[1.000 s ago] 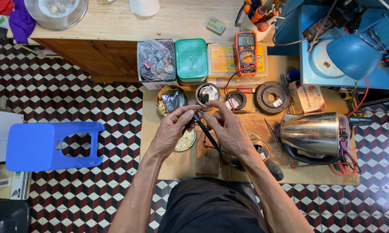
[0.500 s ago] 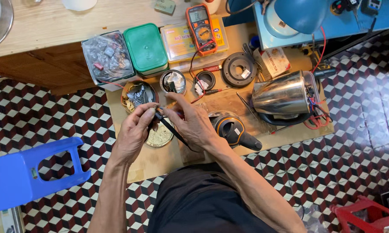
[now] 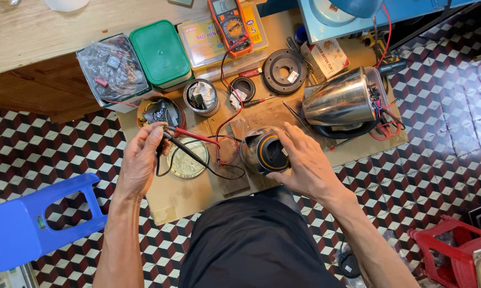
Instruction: The person works on the internal wiring of a disassembled electric kettle base. They use a multimeter to test connections, then use pliers to strip and adjust wires on the heating element assembly. The kettle body and base are handled and repositioned during the process.
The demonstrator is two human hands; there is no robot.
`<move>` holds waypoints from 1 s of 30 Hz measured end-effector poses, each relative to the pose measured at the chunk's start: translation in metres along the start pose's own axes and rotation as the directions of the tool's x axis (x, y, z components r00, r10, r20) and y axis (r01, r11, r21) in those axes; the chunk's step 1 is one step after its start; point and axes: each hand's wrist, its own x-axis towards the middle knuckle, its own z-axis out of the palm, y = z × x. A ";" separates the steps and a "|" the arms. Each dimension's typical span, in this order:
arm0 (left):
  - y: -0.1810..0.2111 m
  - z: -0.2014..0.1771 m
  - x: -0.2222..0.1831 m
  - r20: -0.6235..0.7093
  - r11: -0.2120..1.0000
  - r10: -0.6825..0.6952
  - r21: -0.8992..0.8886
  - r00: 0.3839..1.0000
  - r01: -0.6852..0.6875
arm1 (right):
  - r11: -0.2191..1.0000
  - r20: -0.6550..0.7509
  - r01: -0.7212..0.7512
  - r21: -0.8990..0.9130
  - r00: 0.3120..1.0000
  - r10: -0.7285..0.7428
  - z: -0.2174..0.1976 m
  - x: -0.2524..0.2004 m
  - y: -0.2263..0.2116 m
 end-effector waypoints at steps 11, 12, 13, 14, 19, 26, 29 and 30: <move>-0.010 -0.012 -0.012 -0.146 0.987 0.084 0.149 0.986 -0.062 | 0.978 0.255 0.022 -0.207 0.966 0.033 0.016 0.025 -0.004; -0.013 -0.011 -0.011 -0.151 0.988 0.081 0.140 0.985 -0.059 | 0.979 0.239 0.017 -0.202 0.970 0.032 0.016 0.024 -0.005; -0.016 -0.009 -0.010 -0.156 0.990 0.077 0.132 0.985 -0.056 | 0.980 0.223 0.013 -0.197 0.974 0.032 0.016 0.024 -0.005; -0.018 -0.008 -0.009 -0.149 0.990 0.076 0.126 0.986 -0.057 | 0.982 0.210 0.009 -0.189 0.977 0.032 0.017 0.024 -0.006; -0.026 -0.006 -0.005 -0.122 0.992 0.064 0.112 0.990 -0.051 | 0.964 0.147 -0.126 -0.233 0.976 0.163 0.025 0.025 -0.010; -0.028 -0.008 -0.003 -0.134 0.994 0.063 0.097 0.989 -0.051 | 0.907 0.012 -0.310 -0.286 0.945 0.327 0.035 0.028 -0.020; -0.029 -0.006 -0.002 -0.126 0.995 0.060 0.091 0.990 -0.049 | 0.878 0.010 -0.371 -0.303 0.920 0.392 0.036 0.029 -0.025; -0.030 -0.005 -0.002 -0.122 0.995 0.060 0.087 0.991 -0.049 | 0.867 0.013 -0.391 -0.310 0.910 0.415 0.036 0.030 -0.027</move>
